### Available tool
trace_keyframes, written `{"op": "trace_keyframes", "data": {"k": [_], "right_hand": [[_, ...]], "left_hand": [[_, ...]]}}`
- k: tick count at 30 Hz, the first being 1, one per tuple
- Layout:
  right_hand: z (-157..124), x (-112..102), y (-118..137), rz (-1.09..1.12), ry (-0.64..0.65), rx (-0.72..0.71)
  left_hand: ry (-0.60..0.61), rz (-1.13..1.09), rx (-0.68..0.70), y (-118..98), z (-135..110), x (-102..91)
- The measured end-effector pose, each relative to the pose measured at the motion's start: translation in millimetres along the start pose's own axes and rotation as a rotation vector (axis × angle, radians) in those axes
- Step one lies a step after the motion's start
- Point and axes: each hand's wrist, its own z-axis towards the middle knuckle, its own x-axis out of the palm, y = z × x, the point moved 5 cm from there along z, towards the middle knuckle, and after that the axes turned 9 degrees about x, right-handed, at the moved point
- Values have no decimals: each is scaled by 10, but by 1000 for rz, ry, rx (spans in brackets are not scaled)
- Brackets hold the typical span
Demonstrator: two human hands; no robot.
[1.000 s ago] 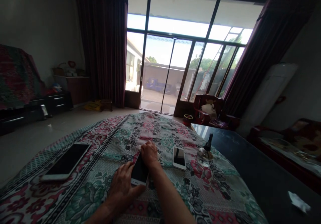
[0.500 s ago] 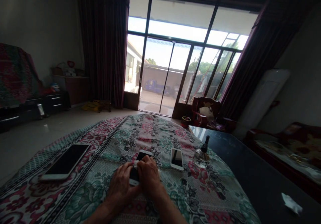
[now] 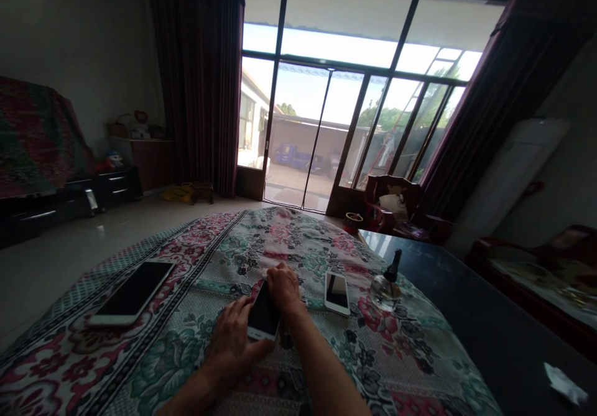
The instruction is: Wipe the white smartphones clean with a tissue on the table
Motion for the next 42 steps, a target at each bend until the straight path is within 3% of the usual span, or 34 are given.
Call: {"op": "trace_keyframes", "data": {"k": [4, 12, 26, 37, 42], "right_hand": [[-91, -7, 38, -11, -4, -30], [-555, -6, 74, 61, 22, -196], [37, 49, -34, -118, -8, -38], [-447, 8, 56, -47, 3, -197], [-402, 38, 42, -27, -3, -174]], "left_hand": [[9, -6, -8, -13, 5, -20], [-48, -22, 28, 3, -11, 16], [0, 8, -22, -16, -21, 5], [-35, 26, 11, 17, -18, 53], [-33, 37, 18, 16, -18, 55]]}}
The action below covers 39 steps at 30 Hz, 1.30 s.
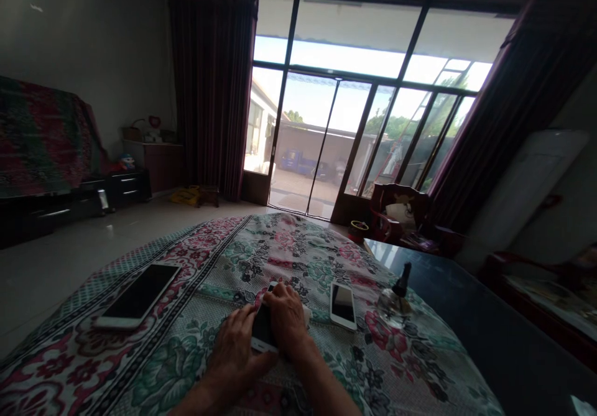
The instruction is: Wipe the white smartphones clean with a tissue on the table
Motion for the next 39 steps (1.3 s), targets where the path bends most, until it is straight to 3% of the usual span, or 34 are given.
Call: {"op": "trace_keyframes", "data": {"k": [10, 17, 26, 39], "right_hand": [[436, 16, -132, -67, 17, 122], [227, -57, -226, -34, -22, 126], [33, -113, -404, -12, -92, 342], [298, -6, -42, -10, -53, 183]], "left_hand": [[79, -41, -49, -60, 7, -83], [66, -58, -43, -68, 8, -95], [71, -44, -41, -50, 4, -69], [69, -46, -36, -35, 27, -49]]}}
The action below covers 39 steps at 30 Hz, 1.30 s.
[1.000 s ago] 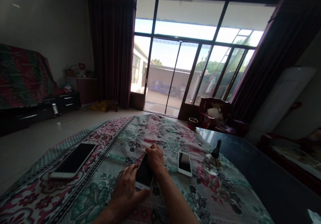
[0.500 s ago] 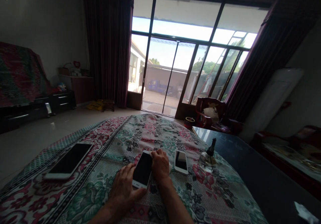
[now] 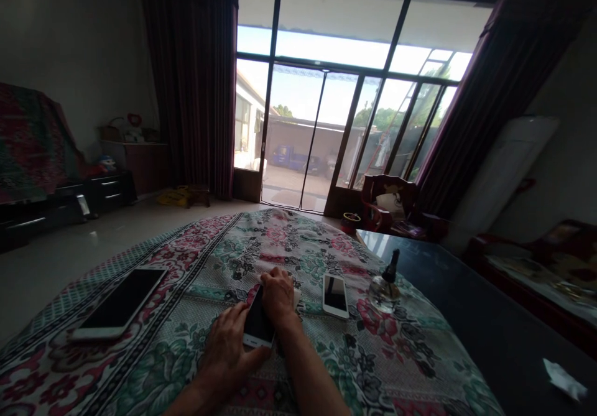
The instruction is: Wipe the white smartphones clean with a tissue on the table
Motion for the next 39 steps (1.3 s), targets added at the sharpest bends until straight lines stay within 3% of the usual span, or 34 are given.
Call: {"op": "trace_keyframes", "data": {"k": [11, 15, 21, 25, 33, 39], "right_hand": [[-21, -138, -465, 63, -50, 336], [-34, -140, -469, 59, -65, 283], [-70, -56, -187, 66, -38, 56], [-64, -22, -102, 104, -39, -9], [-4, -102, -340, 110, -42, 208], [-20, -149, -517, 140, -71, 277]], "left_hand": [[-2, 22, 22, -9, -4, -11], [-4, 21, 10, -12, -3, -13], [-11, 40, 20, -1, 1, 5], [-36, 65, 26, 15, 1, 21], [-3, 61, 36, -10, 31, -41], [30, 90, 28, 119, 136, -102]]}}
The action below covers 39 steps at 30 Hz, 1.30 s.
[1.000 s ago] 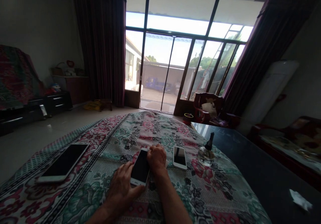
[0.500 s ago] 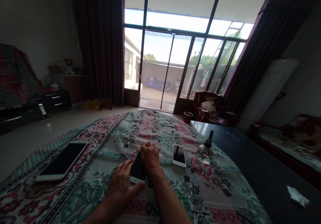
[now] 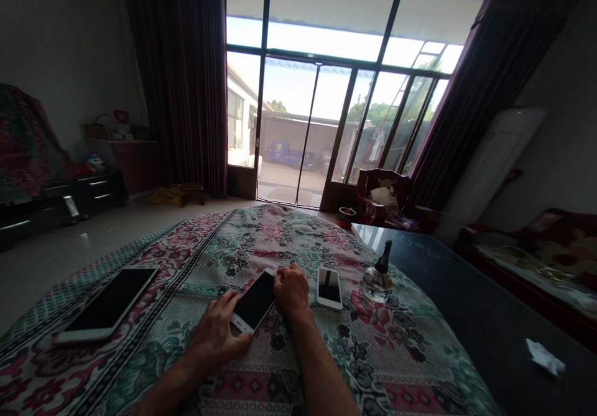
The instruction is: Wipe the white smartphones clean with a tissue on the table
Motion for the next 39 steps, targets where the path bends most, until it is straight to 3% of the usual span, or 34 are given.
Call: {"op": "trace_keyframes", "data": {"k": [12, 21, 29, 39], "right_hand": [[3, 36, -21, -18, 19, -50], [-67, 49, 70, -48, 88, -300], [-309, -4, 8, 76, 150, -520], [-90, 47, -5, 32, 52, -347]], "left_hand": [[-5, 40, -35, 114, 2, 4], [29, -2, -64, 131, 21, -20], [30, -32, -59, 107, 9, -32], [12, -26, -59, 114, 15, -22]]}}
